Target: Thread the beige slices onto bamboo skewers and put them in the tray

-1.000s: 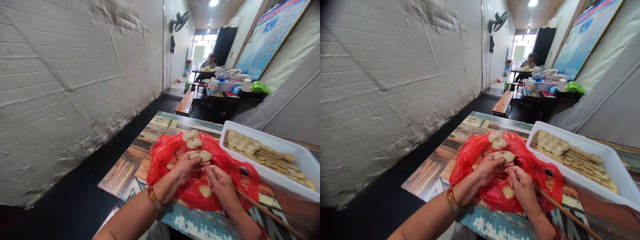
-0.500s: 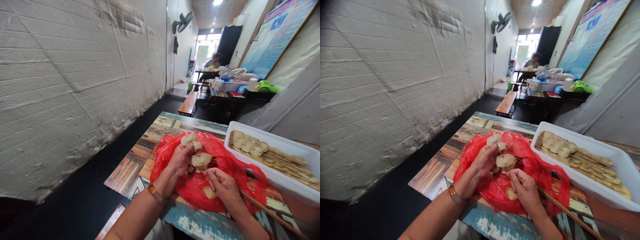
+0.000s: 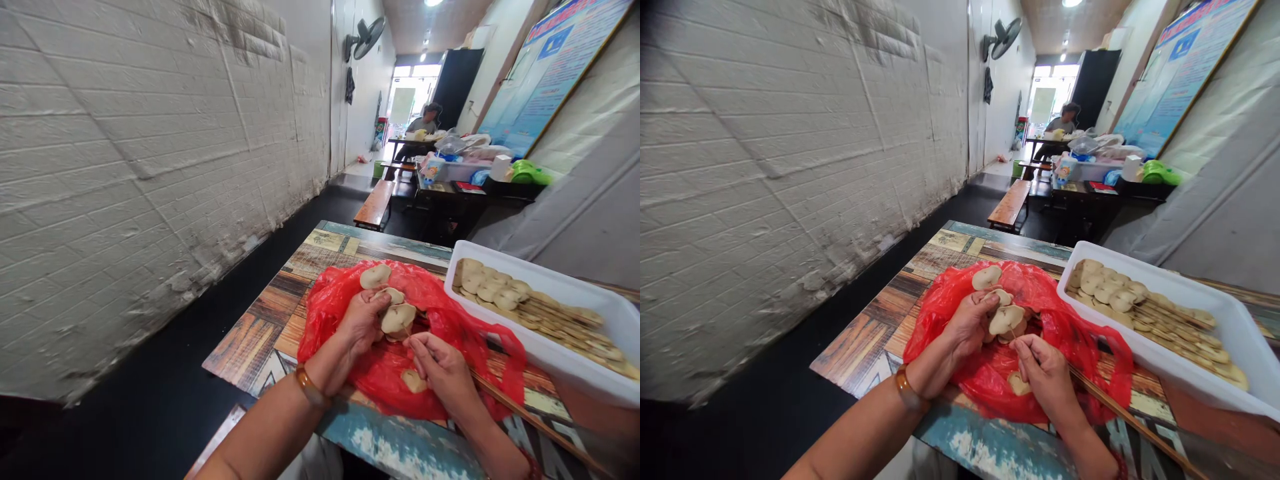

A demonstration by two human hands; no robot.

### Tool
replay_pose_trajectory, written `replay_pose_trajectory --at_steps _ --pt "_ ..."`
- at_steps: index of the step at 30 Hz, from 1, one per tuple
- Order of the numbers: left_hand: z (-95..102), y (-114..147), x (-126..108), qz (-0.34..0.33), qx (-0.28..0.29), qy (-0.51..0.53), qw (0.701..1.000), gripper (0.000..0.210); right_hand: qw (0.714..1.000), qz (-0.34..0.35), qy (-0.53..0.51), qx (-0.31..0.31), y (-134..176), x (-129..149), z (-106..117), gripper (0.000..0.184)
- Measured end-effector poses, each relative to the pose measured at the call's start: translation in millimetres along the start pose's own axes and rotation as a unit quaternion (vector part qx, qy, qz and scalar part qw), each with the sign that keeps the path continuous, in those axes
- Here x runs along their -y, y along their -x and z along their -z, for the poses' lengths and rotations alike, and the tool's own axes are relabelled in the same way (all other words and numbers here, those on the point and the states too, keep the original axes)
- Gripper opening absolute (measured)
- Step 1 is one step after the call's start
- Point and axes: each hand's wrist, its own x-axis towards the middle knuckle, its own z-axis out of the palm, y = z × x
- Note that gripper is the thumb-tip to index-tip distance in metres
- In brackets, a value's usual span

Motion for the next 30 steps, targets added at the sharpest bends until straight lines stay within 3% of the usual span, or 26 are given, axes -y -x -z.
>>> replay_pose_trajectory --at_steps 4,9,16,21,26,30 --pt "0.5 0.7 -2.5 0.0 -0.006 -0.007 1.0 0.041 0.999 -0.03 -0.012 0.036 -0.9 -1.9 1.2 0.036" --pt "-0.5 3.8 -9.9 0.019 0.028 -0.063 0.997 0.029 0.999 -0.013 0.02 0.028 -1.3 -3.0 3.7 0.036" --pt "3.0 5.4 -16.9 0.023 0.055 -0.034 0.998 0.023 1.0 -0.006 0.01 0.021 -1.3 -4.8 5.8 0.036" --pt "11.6 -1.0 -23.1 -0.016 0.019 0.002 1.0 0.026 0.997 -0.036 -0.024 0.057 1.1 -6.1 4.7 0.035" --pt "14.3 -7.4 -23.7 -0.1 -0.008 -0.012 0.995 0.027 0.996 -0.036 -0.017 0.074 1.1 -7.8 3.0 0.036" --pt "12.5 -8.3 -20.9 -0.097 -0.025 -0.017 0.995 0.03 0.997 -0.031 0.001 0.069 1.2 -5.9 3.7 0.04"
